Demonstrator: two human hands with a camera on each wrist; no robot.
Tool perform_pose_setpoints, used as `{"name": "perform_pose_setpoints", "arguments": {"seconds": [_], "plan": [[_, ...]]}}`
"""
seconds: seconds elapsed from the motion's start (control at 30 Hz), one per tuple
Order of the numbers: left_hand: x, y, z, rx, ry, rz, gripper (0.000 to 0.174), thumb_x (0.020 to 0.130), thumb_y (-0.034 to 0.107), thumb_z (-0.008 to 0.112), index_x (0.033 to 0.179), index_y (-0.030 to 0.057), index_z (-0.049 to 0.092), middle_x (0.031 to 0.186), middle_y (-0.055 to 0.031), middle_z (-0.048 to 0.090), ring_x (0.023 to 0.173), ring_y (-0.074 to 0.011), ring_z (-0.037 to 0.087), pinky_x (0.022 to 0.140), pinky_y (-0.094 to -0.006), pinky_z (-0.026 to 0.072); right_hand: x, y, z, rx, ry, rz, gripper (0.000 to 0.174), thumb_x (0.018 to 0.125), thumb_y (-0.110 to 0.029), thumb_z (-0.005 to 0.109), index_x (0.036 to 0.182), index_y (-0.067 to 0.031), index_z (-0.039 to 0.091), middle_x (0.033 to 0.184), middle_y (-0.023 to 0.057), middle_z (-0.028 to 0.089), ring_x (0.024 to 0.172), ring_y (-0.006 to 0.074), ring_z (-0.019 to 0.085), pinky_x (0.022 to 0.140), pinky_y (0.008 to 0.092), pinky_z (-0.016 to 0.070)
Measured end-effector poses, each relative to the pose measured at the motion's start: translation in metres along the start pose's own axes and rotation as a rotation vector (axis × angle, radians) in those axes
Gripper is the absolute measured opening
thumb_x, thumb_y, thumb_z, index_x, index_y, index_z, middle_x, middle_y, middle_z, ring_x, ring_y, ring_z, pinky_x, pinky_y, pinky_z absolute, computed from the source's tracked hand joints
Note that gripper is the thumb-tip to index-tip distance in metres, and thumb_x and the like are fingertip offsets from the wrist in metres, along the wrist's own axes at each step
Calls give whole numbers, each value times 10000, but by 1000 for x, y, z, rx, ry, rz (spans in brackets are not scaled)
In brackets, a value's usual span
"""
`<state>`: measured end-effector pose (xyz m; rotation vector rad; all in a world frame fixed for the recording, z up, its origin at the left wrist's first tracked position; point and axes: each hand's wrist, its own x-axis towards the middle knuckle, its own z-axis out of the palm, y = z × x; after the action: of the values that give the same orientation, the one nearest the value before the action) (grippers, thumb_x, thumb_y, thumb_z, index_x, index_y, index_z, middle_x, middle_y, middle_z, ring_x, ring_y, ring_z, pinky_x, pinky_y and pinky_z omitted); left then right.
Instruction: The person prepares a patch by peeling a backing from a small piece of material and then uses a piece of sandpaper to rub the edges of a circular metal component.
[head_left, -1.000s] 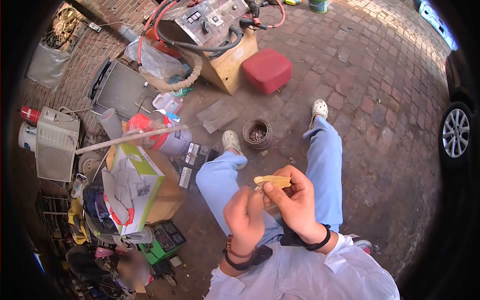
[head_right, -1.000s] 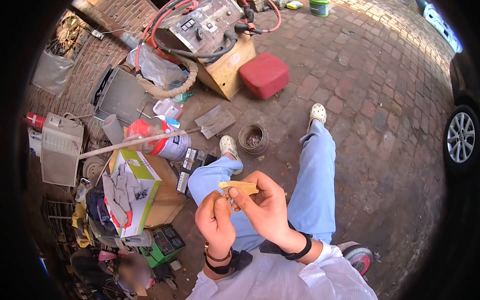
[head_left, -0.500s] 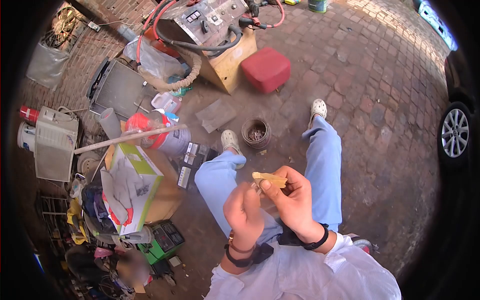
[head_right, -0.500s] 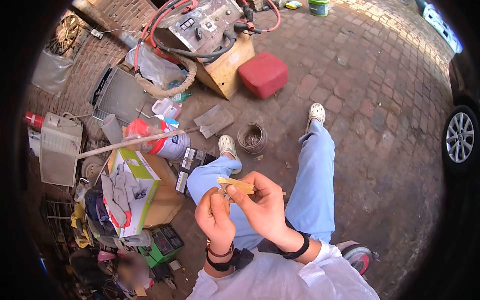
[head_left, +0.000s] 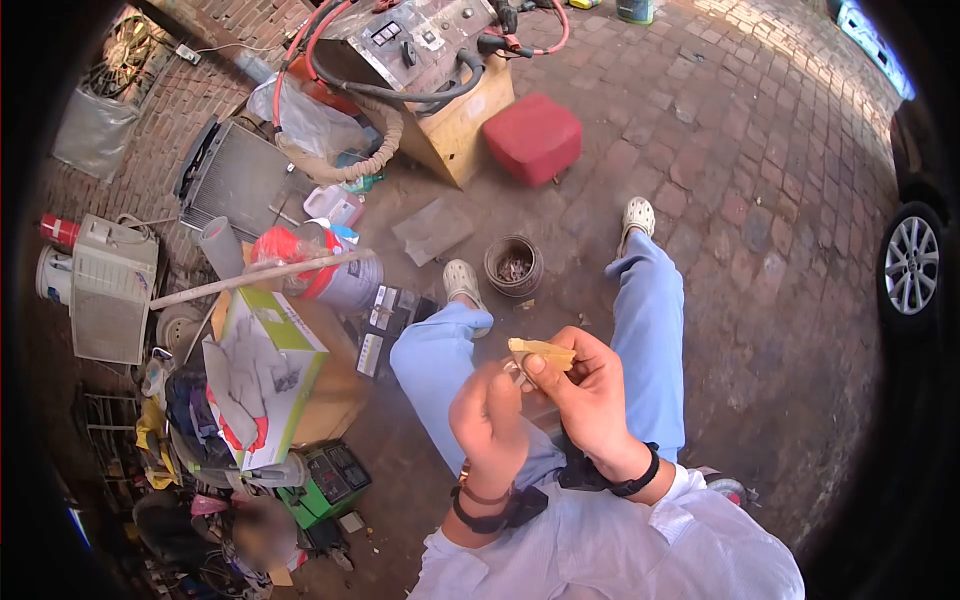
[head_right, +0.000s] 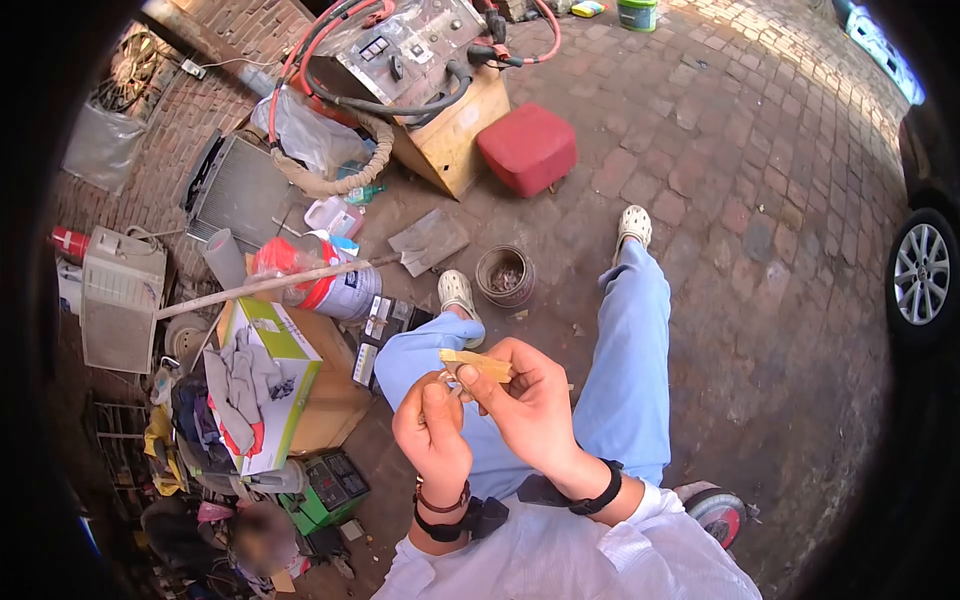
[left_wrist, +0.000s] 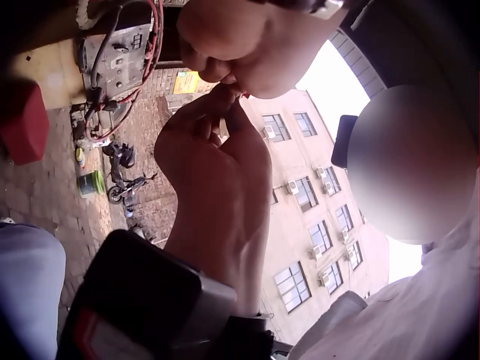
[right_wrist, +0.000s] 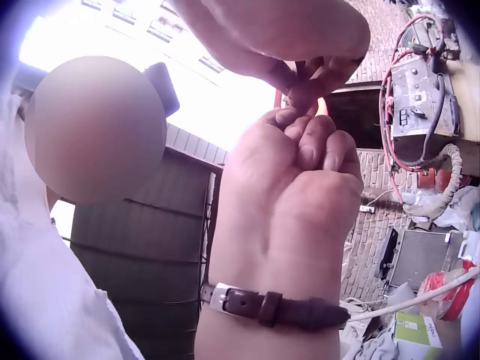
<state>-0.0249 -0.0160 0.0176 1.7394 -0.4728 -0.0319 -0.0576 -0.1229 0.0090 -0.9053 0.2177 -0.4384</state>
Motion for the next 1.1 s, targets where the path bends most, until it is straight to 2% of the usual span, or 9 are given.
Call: {"name": "perform_pose_setpoints", "arguments": {"seconds": [0.13,0.27,0.37,0.53,0.63,0.77,0.87,1.0,1.1], "plan": [[5,11,8,83,-47,120,201,943,92,498,1003,-61,612,727,-62,592,583,-104,502,534,-241,403,0,-4,3,-16,72,4,128,912,-83,619,853,-7,533,797,39,633,659,28,533,542,193,445],[7,7,2,29,-16,-48,185,940,95,500,946,-55,608,717,-77,584,615,-142,546,561,-276,435,0,2,2,-33,29,-29,116,915,-66,606,865,5,528,812,55,640,675,39,546,565,202,463],[6,9,11,120,-15,102,190,940,99,498,908,-52,609,676,-58,553,584,-115,501,531,-274,402,0,4,3,-19,72,-82,109,914,-56,604,874,9,526,812,56,636,687,48,560,578,206,471],[7,-2,2,49,13,-80,181,925,109,525,851,-44,587,658,-91,539,565,-174,492,520,-302,392,1,1,2,-97,7,-41,107,914,-50,602,870,5,521,863,90,667,714,46,571,583,206,475],[5,-3,5,94,-97,54,220,940,137,519,829,-43,579,639,-82,509,549,-143,449,503,-290,361,10,-1,5,-79,93,-75,115,918,-66,599,854,-10,522,894,108,685,631,43,547,521,187,440],[4,-2,-6,-362,-167,-155,265,987,173,469,903,-55,575,688,25,465,598,-37,364,516,-209,274,18,-6,-7,99,116,95,130,944,-148,570,958,-19,563,934,131,684,542,48,479,515,176,399],[5,-7,-9,-327,-224,-105,409,1013,263,420,1017,-122,560,580,19,399,504,-34,307,447,-203,232,17,-8,-13,158,123,113,150,938,-149,580,1008,-17,569,919,125,684,519,49,436,496,179,363],[3,-9,-6,-346,-209,-141,456,1017,303,399,1018,-121,565,578,24,390,502,-37,297,445,-202,228,12,-9,-12,111,22,109,114,926,-133,599,899,-51,525,882,108,686,538,42,446,498,175,351],[7,-4,-12,-402,-220,-247,369,1015,281,410,845,-21,539,654,45,411,583,-32,311,511,-205,234,8,-9,-9,57,-20,131,141,917,-123,621,868,-31,527,796,52,652,567,31,474,494,184,379]]}}
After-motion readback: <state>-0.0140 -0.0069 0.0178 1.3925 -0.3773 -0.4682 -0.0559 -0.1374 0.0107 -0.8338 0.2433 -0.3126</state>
